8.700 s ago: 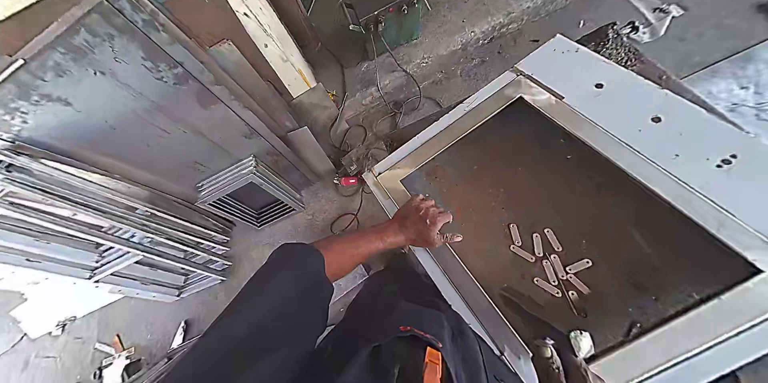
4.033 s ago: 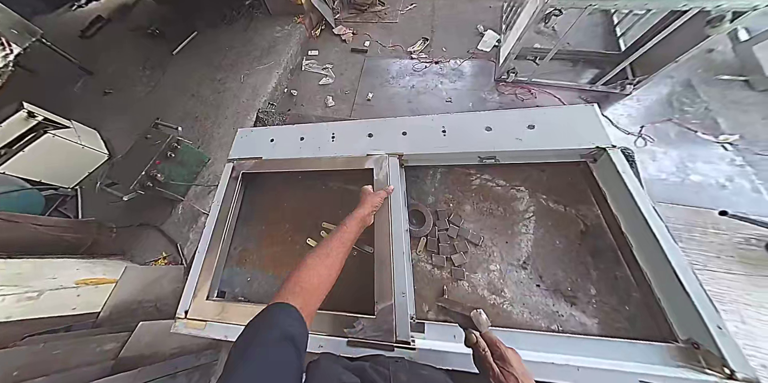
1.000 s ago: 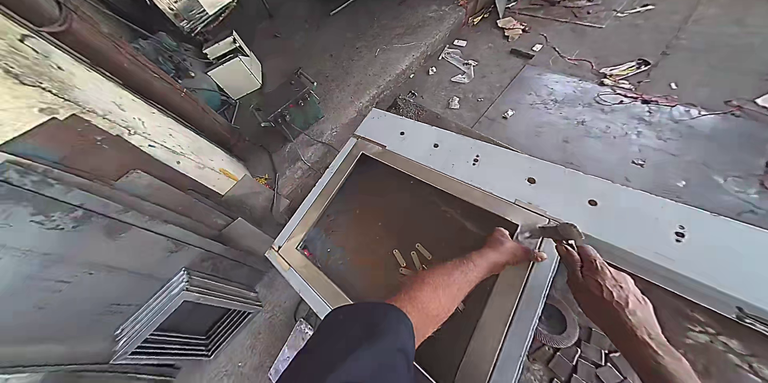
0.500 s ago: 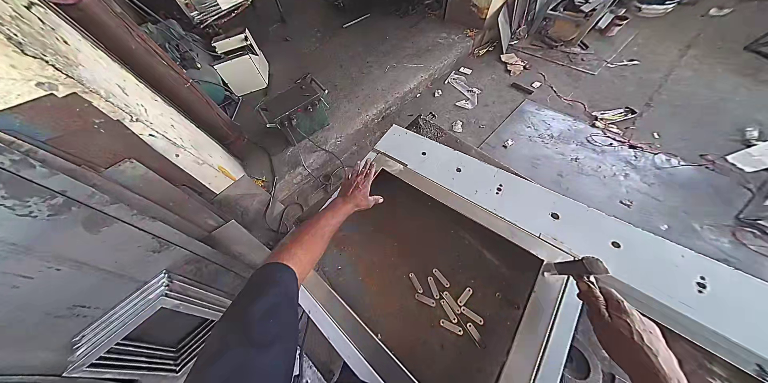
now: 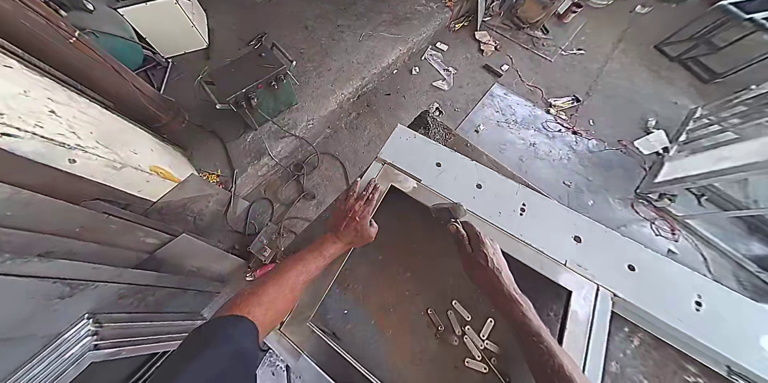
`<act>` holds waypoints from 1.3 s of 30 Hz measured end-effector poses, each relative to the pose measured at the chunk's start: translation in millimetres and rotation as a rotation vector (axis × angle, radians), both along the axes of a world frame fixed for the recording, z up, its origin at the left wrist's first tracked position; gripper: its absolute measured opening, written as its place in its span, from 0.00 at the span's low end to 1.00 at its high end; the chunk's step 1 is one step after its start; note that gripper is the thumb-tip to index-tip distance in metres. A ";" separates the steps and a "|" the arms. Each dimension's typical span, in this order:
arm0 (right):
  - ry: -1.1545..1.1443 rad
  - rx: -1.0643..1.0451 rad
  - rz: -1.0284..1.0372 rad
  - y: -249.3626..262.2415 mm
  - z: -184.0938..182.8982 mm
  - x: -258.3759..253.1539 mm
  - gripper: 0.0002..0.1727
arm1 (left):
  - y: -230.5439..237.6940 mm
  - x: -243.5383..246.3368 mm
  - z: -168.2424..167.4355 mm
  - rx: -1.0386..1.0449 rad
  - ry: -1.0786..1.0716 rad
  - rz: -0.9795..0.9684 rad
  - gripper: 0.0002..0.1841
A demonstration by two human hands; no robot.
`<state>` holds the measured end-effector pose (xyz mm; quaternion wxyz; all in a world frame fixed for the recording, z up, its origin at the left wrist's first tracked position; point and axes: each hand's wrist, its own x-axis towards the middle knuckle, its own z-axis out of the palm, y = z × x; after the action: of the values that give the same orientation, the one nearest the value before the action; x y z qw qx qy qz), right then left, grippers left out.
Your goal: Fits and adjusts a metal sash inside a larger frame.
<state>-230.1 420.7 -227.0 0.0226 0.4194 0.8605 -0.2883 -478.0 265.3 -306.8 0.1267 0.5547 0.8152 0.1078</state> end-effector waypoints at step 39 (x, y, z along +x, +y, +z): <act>0.273 -0.362 -0.142 -79.1 -12.0 -35.3 0.31 | -8.7 -15.6 -6.1 0.307 -0.290 -0.001 0.47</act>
<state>-265.4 341.6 -239.0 -0.0393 0.4251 0.7581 -0.4930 -493.6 256.6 -312.9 0.1568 0.5464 0.7623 0.3093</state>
